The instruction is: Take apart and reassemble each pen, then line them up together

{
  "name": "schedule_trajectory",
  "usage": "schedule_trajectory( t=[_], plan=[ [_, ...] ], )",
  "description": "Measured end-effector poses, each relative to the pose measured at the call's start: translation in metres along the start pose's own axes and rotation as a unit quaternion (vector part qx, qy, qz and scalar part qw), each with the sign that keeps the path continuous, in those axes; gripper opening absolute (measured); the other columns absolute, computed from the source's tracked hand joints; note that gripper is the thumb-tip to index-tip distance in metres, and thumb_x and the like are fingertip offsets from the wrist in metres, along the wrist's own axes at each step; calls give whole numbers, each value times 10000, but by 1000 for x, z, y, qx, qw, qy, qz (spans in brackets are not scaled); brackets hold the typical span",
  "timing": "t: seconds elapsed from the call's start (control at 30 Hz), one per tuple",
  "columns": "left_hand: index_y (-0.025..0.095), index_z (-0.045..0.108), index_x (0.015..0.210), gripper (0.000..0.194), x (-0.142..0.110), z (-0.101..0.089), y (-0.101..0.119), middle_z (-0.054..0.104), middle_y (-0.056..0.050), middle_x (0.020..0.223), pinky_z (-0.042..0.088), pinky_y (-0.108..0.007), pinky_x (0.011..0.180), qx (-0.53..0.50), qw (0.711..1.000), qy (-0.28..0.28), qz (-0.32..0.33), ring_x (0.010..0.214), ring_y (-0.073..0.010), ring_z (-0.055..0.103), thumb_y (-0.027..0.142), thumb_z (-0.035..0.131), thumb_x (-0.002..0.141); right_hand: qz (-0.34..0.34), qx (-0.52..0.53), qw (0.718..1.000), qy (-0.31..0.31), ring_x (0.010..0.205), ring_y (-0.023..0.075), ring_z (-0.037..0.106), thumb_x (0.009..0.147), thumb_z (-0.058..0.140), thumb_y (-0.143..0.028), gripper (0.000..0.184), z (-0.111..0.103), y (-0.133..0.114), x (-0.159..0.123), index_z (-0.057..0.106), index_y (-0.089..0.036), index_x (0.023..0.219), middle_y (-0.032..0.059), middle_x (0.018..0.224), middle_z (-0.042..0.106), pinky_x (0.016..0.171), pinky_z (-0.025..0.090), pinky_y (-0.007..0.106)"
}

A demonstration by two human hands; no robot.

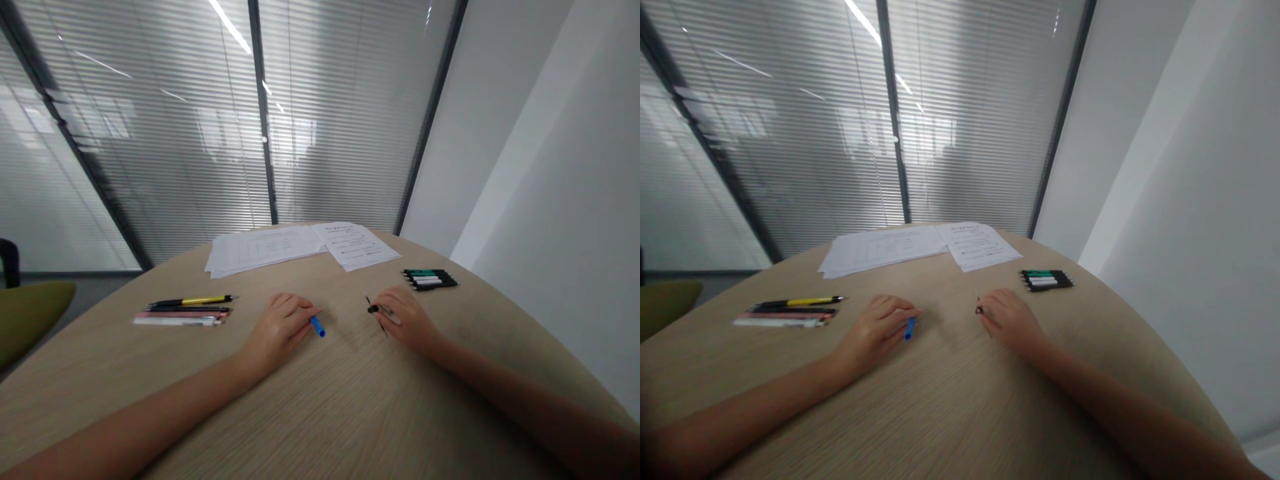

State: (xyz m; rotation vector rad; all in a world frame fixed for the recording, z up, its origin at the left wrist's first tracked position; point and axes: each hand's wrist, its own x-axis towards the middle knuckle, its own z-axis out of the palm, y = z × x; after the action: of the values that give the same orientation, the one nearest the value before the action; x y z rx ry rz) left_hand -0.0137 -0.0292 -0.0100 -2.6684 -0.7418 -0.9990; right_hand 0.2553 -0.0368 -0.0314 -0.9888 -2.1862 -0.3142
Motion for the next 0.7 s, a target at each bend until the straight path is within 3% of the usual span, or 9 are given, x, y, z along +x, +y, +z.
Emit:
schedule_trajectory(
  t=[0.1,0.37,0.7],
  plan=[
    [157,573,929,191,0,0,0,598,-56,822,364,-323,710,-1,1000,2,-5,774,-163,504,158,416,820,-24,-16,1000,-5,771,187,510,759,497,-176,91,0,-1,-1,539,-183,839,61,798,594,710,410,338],
    [169,559,954,209,-3,2,1,591,-53,840,344,-327,720,2,1000,-6,-16,793,-168,496,147,402,817,-6,11,1000,-9,774,184,519,762,489,-187,101,1,1,-1,541,-188,848,57,790,601,708,414,337],
    [159,551,952,224,-1,0,6,592,-60,844,353,-341,715,26,999,-5,-28,794,-178,509,122,418,776,80,44,996,12,802,192,533,789,458,-234,96,3,9,-3,545,-202,813,58,796,591,735,430,348]
  ],
)
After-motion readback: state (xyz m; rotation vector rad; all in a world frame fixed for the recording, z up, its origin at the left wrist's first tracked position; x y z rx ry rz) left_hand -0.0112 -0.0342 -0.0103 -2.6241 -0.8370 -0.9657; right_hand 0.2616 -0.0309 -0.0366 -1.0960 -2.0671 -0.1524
